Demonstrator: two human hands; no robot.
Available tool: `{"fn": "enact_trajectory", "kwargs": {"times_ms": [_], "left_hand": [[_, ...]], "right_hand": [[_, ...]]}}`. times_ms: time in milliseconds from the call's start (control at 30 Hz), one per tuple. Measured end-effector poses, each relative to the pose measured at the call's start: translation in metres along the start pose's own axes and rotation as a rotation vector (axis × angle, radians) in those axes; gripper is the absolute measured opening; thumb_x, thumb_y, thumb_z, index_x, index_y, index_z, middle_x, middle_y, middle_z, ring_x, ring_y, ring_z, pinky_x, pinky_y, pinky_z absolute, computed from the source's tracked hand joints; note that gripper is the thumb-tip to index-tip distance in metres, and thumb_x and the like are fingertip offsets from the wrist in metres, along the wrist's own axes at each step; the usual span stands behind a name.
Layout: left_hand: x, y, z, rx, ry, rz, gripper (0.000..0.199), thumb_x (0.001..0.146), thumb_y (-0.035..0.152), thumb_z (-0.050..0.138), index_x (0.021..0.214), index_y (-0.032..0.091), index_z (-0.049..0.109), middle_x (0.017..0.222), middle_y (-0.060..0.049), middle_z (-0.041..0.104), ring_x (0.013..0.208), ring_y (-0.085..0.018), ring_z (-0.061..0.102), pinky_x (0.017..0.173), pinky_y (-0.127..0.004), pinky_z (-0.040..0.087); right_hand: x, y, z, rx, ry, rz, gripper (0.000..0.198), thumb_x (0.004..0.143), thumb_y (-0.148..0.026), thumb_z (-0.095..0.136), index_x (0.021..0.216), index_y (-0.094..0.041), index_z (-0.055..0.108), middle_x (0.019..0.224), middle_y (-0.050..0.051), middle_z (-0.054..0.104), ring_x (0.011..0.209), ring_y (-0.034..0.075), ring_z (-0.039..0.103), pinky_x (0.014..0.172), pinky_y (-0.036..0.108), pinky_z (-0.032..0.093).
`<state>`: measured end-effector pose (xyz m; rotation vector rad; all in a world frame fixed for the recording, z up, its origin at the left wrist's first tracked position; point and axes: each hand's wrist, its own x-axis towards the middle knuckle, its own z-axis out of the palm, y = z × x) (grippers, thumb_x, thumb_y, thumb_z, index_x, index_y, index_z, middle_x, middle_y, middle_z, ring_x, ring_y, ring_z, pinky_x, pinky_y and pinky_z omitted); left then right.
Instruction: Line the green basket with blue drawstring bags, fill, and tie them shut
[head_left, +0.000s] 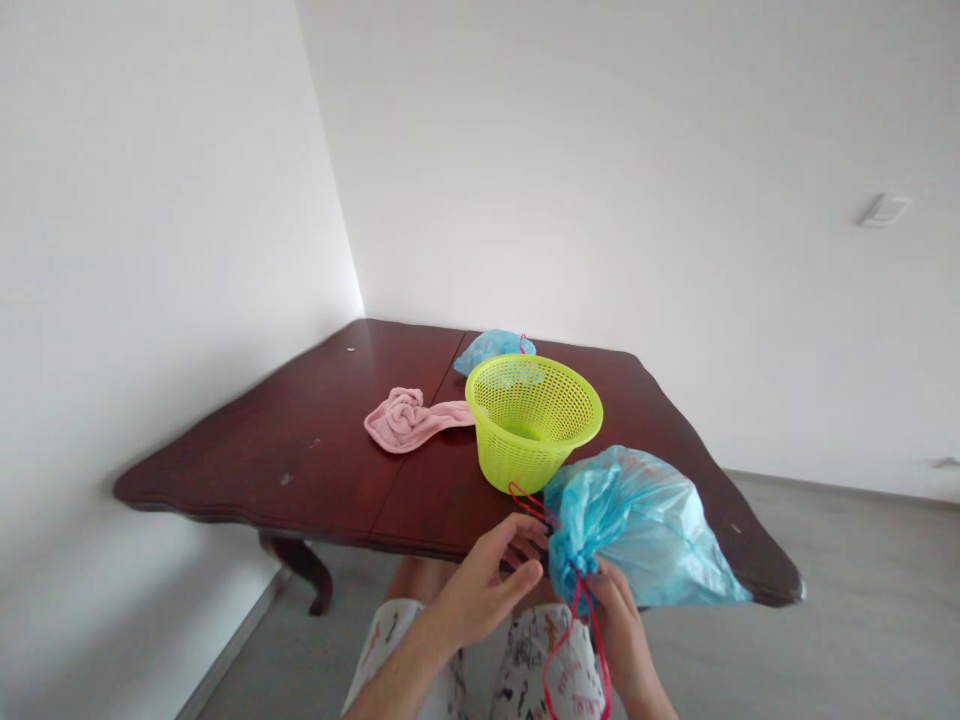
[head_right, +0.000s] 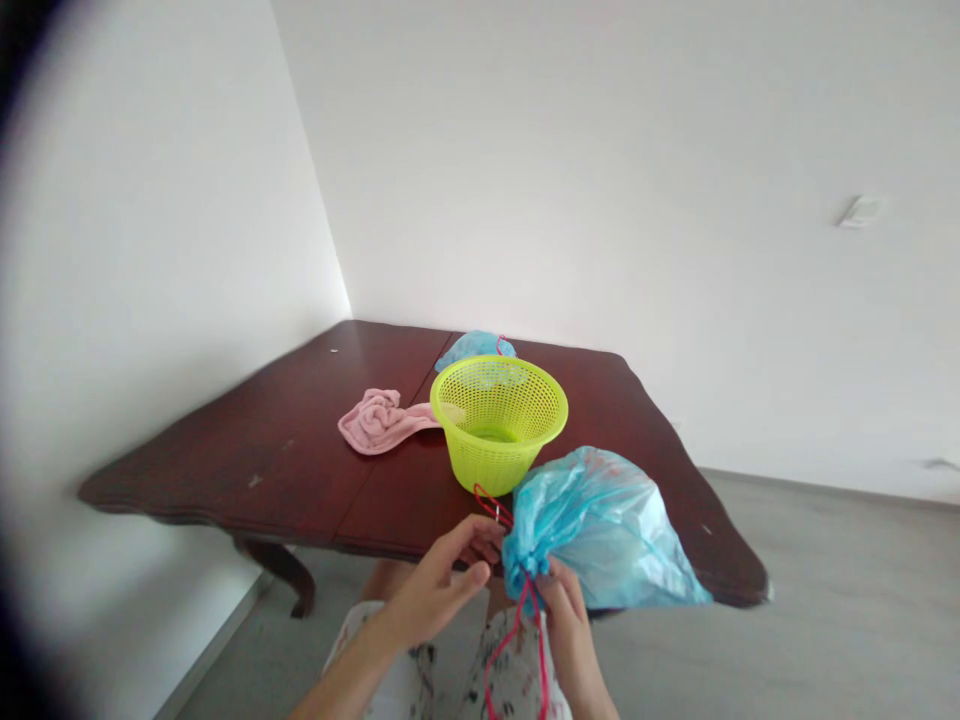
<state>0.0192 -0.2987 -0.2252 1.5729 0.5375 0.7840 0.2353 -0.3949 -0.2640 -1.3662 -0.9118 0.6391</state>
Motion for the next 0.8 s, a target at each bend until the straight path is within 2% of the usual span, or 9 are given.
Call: {"fn": "enact_trajectory", "kwargs": {"times_ms": [100,200,300,367,400,500,600,700,800], "left_hand": [[0.013,0.003,0.016,-0.148,-0.046,-0.062,0.047,0.098,0.062,0.095,0.129,0.03,0.079,0.121,-0.009,0.082,0.111,-0.029,0.076,0.094,-0.038,0.055],[0.016,0.001,0.023,-0.251,-0.034,-0.068,0.041,0.092,0.058,0.101,0.114,0.029,0.081,0.105,-0.005,0.076,0.097,-0.024,0.071,0.085,-0.035,0.053],[0.011,0.003,0.027,-0.255,0.019,-0.094,0.036,0.09,0.052,0.102,0.107,0.029,0.08,0.092,-0.001,0.068,0.079,-0.019,0.061,0.073,-0.032,0.048],[0.007,0.006,0.031,-0.302,0.0,-0.118,0.037,0.086,0.048,0.106,0.107,0.029,0.081,0.094,-0.001,0.07,0.08,-0.019,0.063,0.074,-0.032,0.051],[0.006,0.007,0.033,-0.35,-0.03,-0.122,0.042,0.083,0.047,0.108,0.11,0.029,0.082,0.101,-0.002,0.074,0.086,-0.02,0.068,0.078,-0.032,0.054],[0.005,0.006,0.039,-0.369,-0.054,-0.123,0.049,0.078,0.044,0.111,0.119,0.031,0.088,0.115,-0.006,0.079,0.096,-0.023,0.073,0.085,-0.036,0.06],[0.007,0.002,0.038,-0.215,0.065,-0.125,0.033,0.084,0.044,0.106,0.109,0.029,0.09,0.103,-0.005,0.08,0.091,-0.023,0.073,0.084,-0.035,0.06],[0.009,0.001,0.023,-0.179,0.164,-0.118,0.034,0.088,0.054,0.101,0.104,0.027,0.089,0.094,-0.006,0.082,0.087,-0.024,0.074,0.081,-0.037,0.06],[0.011,0.005,-0.005,-0.166,0.289,-0.077,0.041,0.089,0.063,0.101,0.105,0.028,0.088,0.092,-0.007,0.082,0.083,-0.023,0.073,0.077,-0.036,0.057]], "right_hand": [[-0.016,-0.008,-0.003,-0.251,-0.101,-0.084,0.031,0.089,-0.061,0.083,0.081,-0.031,0.086,0.077,0.006,0.08,0.07,0.031,0.074,0.06,0.039,0.059],[-0.025,-0.026,-0.013,-0.444,-0.228,-0.146,0.03,0.094,-0.05,0.081,0.071,-0.03,0.076,0.063,0.003,0.069,0.058,0.029,0.065,0.058,0.04,0.052],[-0.031,-0.039,-0.025,-0.374,-0.256,-0.15,0.016,0.099,-0.05,0.082,0.099,-0.034,0.084,0.081,0.005,0.078,0.072,0.032,0.072,0.067,0.043,0.06],[-0.032,-0.042,-0.029,-0.256,-0.168,-0.143,0.03,0.099,-0.057,0.085,0.121,-0.036,0.086,0.101,0.008,0.084,0.083,0.033,0.077,0.075,0.045,0.066],[-0.03,-0.042,-0.029,-0.216,-0.11,-0.139,0.034,0.098,-0.06,0.086,0.121,-0.035,0.086,0.102,0.008,0.084,0.082,0.033,0.077,0.075,0.045,0.066],[-0.022,-0.045,-0.023,-0.232,-0.049,-0.159,0.04,0.102,-0.065,0.082,0.085,-0.029,0.078,0.077,0.004,0.071,0.069,0.027,0.066,0.067,0.039,0.058],[-0.013,-0.054,-0.016,-0.284,-0.031,-0.197,0.059,0.105,-0.069,0.075,0.067,-0.027,0.061,0.067,0.002,0.056,0.064,0.022,0.053,0.062,0.036,0.05],[-0.007,-0.063,-0.021,-0.22,0.181,-0.182,0.062,0.103,-0.078,0.074,0.069,-0.028,0.06,0.066,0.001,0.052,0.062,0.021,0.048,0.057,0.036,0.049],[-0.003,-0.069,-0.041,-0.116,0.398,-0.143,0.058,0.103,-0.083,0.071,0.076,-0.032,0.065,0.069,0.001,0.052,0.061,0.024,0.05,0.056,0.038,0.05]]}}
